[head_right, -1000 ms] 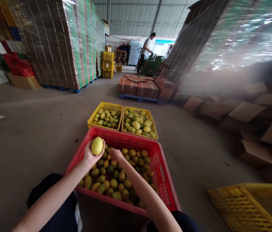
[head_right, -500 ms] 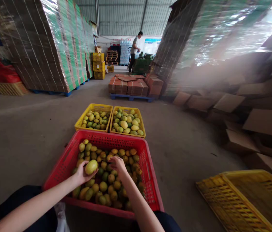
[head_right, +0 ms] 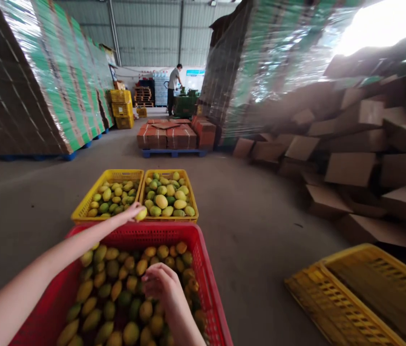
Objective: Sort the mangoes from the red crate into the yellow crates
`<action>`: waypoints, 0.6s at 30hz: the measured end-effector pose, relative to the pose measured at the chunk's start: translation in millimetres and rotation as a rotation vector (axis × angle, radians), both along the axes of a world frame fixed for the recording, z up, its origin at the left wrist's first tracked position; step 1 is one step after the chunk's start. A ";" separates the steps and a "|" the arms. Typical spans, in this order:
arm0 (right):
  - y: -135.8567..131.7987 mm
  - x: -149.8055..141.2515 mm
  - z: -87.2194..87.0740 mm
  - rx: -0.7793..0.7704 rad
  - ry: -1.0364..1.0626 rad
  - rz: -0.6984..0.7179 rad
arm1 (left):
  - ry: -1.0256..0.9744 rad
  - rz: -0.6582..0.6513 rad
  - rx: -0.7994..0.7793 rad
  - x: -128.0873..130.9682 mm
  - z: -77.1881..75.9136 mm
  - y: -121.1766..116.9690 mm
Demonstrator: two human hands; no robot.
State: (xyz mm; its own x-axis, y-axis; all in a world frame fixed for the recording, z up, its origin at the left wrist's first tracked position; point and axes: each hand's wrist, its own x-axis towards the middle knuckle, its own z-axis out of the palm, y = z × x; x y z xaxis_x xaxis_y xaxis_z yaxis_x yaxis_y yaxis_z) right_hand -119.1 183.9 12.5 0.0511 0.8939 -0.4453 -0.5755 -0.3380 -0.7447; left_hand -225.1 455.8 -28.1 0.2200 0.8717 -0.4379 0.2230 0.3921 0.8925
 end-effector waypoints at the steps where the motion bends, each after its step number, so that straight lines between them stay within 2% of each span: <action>1: 0.9 2.6 -1.1 -0.001 0.010 -0.020 | 0.034 0.023 0.112 10.1 4.4 23.6; 3: 2.6 6.5 -3.7 -0.006 0.039 -0.049 | 0.111 0.030 0.296 25.0 3.9 57.9; 5: 3.0 8.8 -6.4 -0.021 0.064 -0.057 | 0.209 -0.008 0.410 32.8 -9.1 75.0; 7: 2.4 9.9 -8.3 -0.040 0.077 -0.053 | 0.318 -0.071 0.466 34.8 -30.5 78.7; 10: 1.3 10.4 -9.2 -0.049 0.081 -0.065 | 0.455 -0.164 0.541 30.5 -62.1 70.6; 12: 1.5 10.1 -8.6 -0.057 0.083 -0.076 | 0.512 -0.219 0.613 24.3 -72.9 61.2; 14: 2.1 9.2 -7.2 -0.072 0.097 -0.075 | 0.547 -0.269 0.686 14.0 -72.5 48.5; 18: 2.4 5.9 -0.1 -0.064 0.103 -0.067 | 0.573 -0.355 0.799 -28.5 -51.0 3.6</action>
